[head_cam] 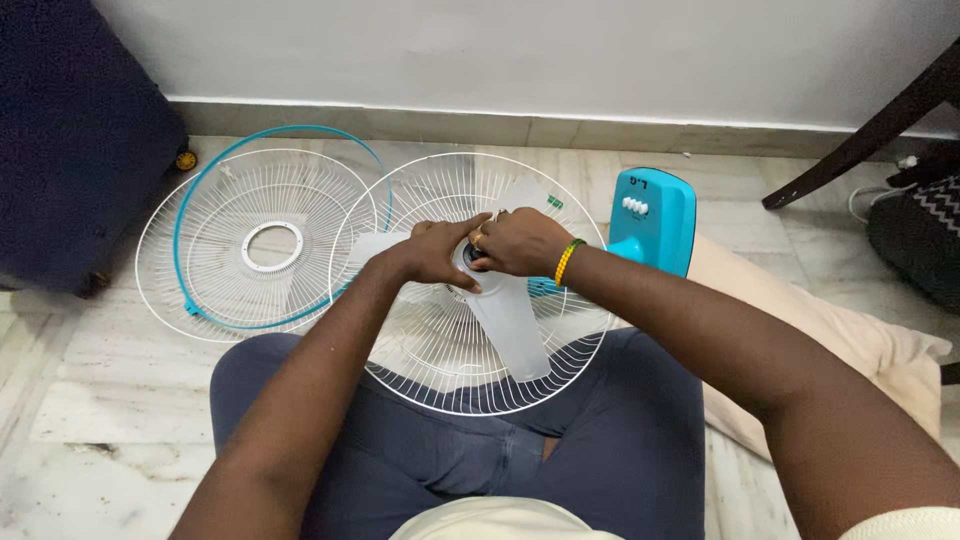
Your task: The person disassembles a table fan by removing the front grille, unscrewing the rear grille, detaching the fan blades, and removing the central hub. The parts are placed on the floor.
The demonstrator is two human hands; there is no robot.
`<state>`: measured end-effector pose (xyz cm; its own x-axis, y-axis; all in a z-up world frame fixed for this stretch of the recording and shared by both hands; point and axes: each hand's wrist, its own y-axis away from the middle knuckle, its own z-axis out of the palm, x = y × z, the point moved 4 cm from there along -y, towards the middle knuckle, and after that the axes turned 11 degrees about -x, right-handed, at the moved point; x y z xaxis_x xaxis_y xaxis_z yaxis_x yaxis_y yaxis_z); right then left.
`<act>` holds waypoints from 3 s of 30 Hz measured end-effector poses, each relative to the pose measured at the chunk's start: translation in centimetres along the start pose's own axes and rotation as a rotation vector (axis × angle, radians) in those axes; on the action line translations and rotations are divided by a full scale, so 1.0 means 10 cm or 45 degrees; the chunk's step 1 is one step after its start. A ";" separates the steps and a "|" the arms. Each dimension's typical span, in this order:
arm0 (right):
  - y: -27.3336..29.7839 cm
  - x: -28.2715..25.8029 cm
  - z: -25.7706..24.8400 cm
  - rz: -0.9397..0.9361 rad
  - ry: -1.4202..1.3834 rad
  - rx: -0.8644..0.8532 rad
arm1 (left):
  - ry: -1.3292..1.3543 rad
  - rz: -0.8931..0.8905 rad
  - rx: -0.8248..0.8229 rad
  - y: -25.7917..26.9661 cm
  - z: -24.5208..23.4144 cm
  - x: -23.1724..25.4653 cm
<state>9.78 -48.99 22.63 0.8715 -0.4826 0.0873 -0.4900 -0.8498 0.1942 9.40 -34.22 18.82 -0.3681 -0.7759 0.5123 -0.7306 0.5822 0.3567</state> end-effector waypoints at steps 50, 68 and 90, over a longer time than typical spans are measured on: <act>-0.04 0.10 -0.01 -0.104 -0.166 -0.188 | 0.060 -0.020 -0.045 -0.04 0.04 -0.07; 0.11 0.06 -0.06 -0.022 -0.236 0.076 | 0.023 -0.043 -0.033 -0.06 0.03 -0.09; 0.04 -0.02 -0.22 0.053 -0.133 -0.078 | 0.000 -0.120 -0.065 -0.08 0.03 -0.12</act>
<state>9.51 -48.76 24.86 0.8422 -0.5392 -0.0049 -0.5207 -0.8156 0.2524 10.21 -33.84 17.71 -0.2994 -0.8278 0.4745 -0.7315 0.5185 0.4428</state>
